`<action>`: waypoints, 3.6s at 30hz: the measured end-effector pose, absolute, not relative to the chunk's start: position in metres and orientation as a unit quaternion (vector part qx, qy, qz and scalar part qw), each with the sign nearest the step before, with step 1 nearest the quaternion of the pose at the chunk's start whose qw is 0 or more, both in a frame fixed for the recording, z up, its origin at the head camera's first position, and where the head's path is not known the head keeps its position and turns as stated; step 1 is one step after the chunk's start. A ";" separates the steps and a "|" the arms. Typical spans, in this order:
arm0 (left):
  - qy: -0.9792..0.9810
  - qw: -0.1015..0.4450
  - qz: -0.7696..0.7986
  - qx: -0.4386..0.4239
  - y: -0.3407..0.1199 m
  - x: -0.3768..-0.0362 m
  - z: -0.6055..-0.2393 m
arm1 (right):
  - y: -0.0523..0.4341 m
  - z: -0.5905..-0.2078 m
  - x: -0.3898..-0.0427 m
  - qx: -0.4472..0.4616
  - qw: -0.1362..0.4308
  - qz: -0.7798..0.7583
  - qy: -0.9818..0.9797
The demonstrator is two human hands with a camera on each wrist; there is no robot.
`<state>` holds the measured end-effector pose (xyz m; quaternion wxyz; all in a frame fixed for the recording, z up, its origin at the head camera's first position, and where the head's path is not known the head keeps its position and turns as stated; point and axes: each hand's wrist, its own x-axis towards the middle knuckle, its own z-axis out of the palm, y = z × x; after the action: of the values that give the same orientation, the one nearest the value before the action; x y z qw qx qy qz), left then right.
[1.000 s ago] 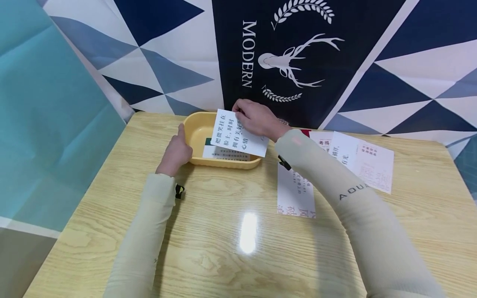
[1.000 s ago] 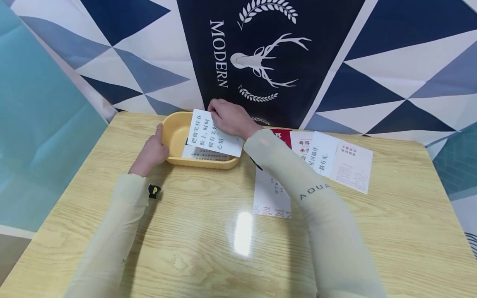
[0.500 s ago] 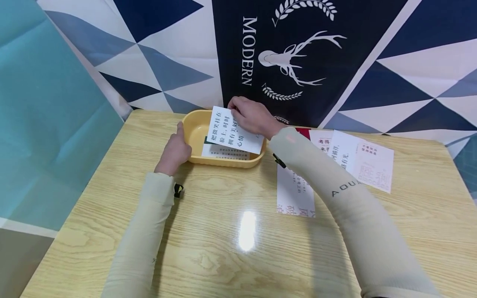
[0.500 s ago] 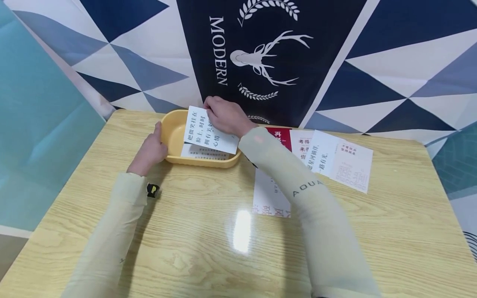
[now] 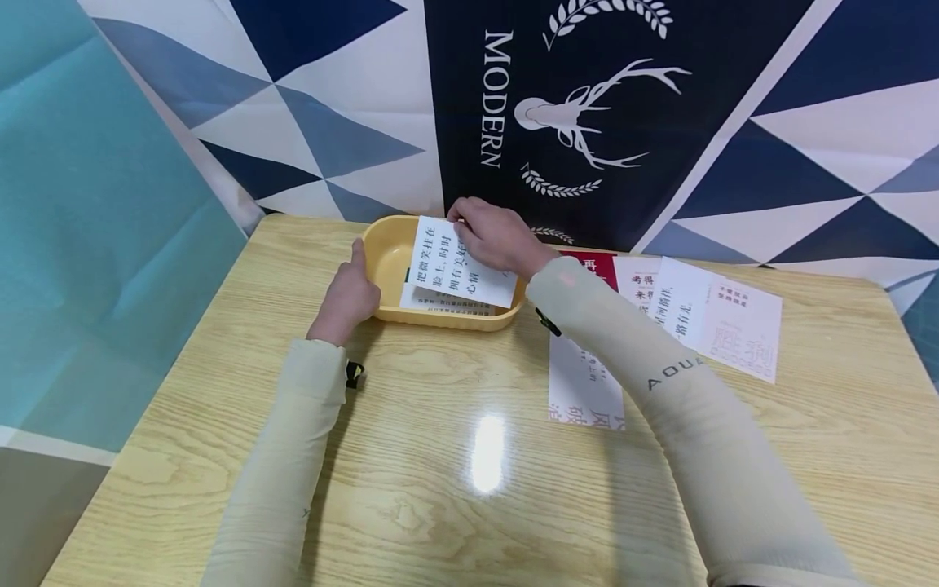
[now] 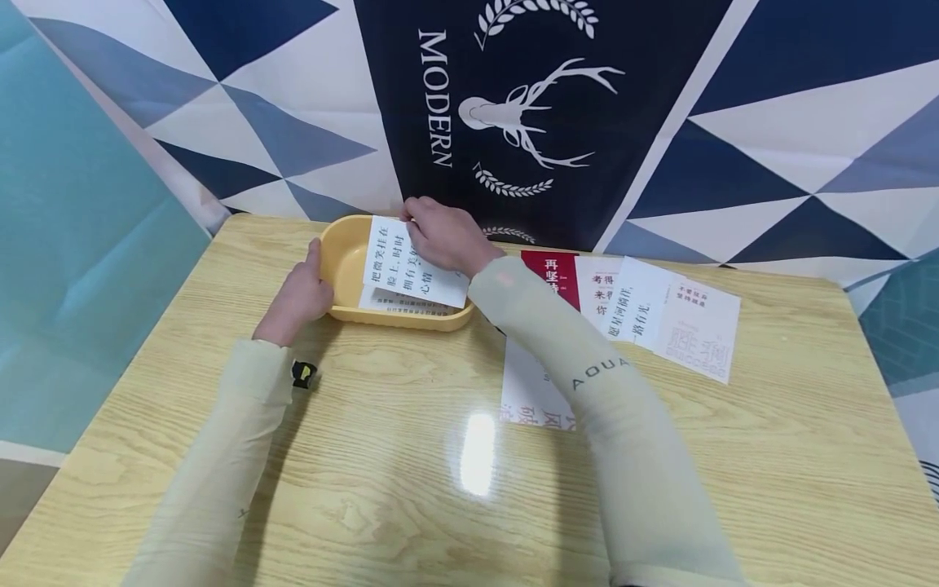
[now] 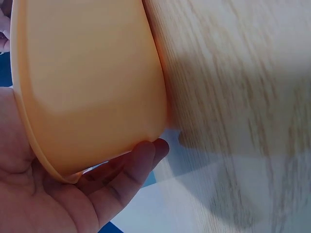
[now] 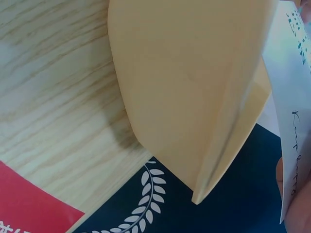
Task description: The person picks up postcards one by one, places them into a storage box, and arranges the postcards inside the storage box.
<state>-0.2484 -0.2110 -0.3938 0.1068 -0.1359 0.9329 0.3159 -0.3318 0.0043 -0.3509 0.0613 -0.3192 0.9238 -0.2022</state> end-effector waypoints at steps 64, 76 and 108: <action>0.937 0.107 0.306 -0.133 -0.210 -0.248 -0.394 | -0.013 -0.398 -0.329 -0.346 0.103 -0.162 0.918; 0.936 0.110 0.308 -0.130 -0.210 -0.248 -0.393 | -0.013 -0.403 -0.329 -0.342 0.083 -0.151 0.924; 0.938 0.105 0.303 -0.135 -0.211 -0.249 -0.395 | -0.016 -0.411 -0.327 -0.315 0.128 -0.093 0.936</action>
<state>-0.2491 -0.2108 -0.3945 0.1052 -0.1352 0.9375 0.3028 -0.3269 -0.0163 -0.4112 0.1280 -0.3149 0.9358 -0.0934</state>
